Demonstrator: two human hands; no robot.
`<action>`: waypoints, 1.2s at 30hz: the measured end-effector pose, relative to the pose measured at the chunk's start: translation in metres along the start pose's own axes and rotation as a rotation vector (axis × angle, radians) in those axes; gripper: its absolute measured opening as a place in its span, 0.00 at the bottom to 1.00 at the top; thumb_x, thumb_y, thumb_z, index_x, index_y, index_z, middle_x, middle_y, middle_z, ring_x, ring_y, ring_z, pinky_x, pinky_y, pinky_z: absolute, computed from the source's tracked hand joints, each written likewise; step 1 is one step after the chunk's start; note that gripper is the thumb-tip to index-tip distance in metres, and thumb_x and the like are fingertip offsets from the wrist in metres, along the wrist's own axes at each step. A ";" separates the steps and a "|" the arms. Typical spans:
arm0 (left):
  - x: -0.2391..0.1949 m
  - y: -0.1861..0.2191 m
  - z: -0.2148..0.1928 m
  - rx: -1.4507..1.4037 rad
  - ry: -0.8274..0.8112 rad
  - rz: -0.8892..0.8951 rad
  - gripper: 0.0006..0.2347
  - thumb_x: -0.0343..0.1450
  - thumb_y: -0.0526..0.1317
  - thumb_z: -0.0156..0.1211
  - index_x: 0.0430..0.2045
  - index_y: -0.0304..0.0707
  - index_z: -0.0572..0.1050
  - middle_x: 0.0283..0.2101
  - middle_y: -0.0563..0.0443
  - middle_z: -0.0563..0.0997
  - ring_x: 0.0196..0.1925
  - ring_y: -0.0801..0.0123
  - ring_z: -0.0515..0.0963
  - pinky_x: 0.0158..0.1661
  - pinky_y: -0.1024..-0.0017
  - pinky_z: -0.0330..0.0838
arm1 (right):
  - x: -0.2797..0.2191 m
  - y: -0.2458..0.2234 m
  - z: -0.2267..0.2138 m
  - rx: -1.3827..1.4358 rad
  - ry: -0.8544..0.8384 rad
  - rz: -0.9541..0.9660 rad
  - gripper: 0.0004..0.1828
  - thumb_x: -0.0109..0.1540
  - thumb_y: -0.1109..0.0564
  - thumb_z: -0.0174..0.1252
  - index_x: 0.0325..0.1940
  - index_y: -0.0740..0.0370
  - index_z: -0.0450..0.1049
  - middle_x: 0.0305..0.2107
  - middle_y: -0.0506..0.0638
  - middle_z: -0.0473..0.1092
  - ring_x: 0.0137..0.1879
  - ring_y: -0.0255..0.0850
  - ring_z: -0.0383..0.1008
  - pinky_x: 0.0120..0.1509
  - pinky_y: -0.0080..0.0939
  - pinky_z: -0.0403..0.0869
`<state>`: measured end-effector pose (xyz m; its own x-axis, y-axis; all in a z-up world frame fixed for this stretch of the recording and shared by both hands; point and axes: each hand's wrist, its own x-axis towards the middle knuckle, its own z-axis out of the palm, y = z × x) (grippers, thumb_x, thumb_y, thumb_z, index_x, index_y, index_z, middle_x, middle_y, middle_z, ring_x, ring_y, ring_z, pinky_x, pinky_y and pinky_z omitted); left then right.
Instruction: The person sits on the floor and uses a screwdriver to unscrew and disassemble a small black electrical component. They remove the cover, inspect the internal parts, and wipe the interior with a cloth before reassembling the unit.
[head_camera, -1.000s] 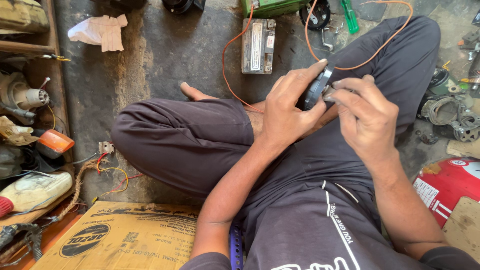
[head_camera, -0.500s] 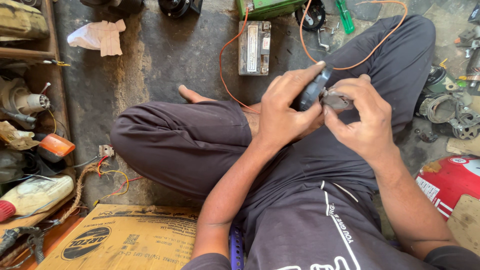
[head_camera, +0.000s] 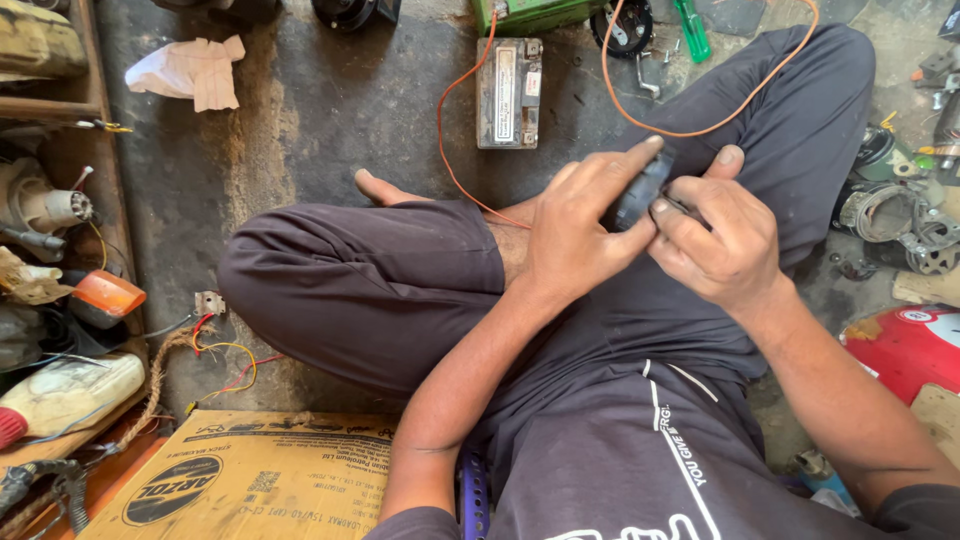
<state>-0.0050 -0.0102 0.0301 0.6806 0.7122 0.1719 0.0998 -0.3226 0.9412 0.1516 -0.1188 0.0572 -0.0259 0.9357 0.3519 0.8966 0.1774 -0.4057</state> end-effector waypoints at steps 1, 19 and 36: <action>-0.001 -0.001 0.000 -0.006 -0.009 0.023 0.27 0.65 0.37 0.68 0.61 0.44 0.72 0.55 0.50 0.80 0.51 0.62 0.81 0.51 0.68 0.73 | -0.003 0.004 0.000 0.029 0.002 -0.023 0.17 0.49 0.65 0.71 0.40 0.72 0.77 0.37 0.61 0.72 0.38 0.54 0.76 0.42 0.49 0.74; -0.002 -0.006 0.002 0.034 -0.106 0.144 0.30 0.63 0.34 0.71 0.62 0.45 0.71 0.58 0.48 0.77 0.44 0.61 0.77 0.49 0.70 0.74 | -0.022 0.007 0.014 0.984 0.080 0.925 0.07 0.63 0.68 0.58 0.32 0.64 0.68 0.23 0.49 0.68 0.23 0.37 0.64 0.29 0.39 0.66; -0.003 -0.006 0.003 0.059 -0.103 0.201 0.28 0.64 0.34 0.71 0.62 0.43 0.71 0.60 0.46 0.76 0.49 0.57 0.78 0.50 0.66 0.73 | -0.021 0.018 0.009 1.035 0.087 0.909 0.07 0.61 0.65 0.59 0.33 0.62 0.66 0.26 0.52 0.70 0.26 0.40 0.70 0.30 0.43 0.69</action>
<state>-0.0060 -0.0124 0.0229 0.7613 0.5635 0.3208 -0.0052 -0.4894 0.8721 0.1639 -0.1330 0.0348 0.4477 0.8286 -0.3361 -0.1513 -0.3003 -0.9418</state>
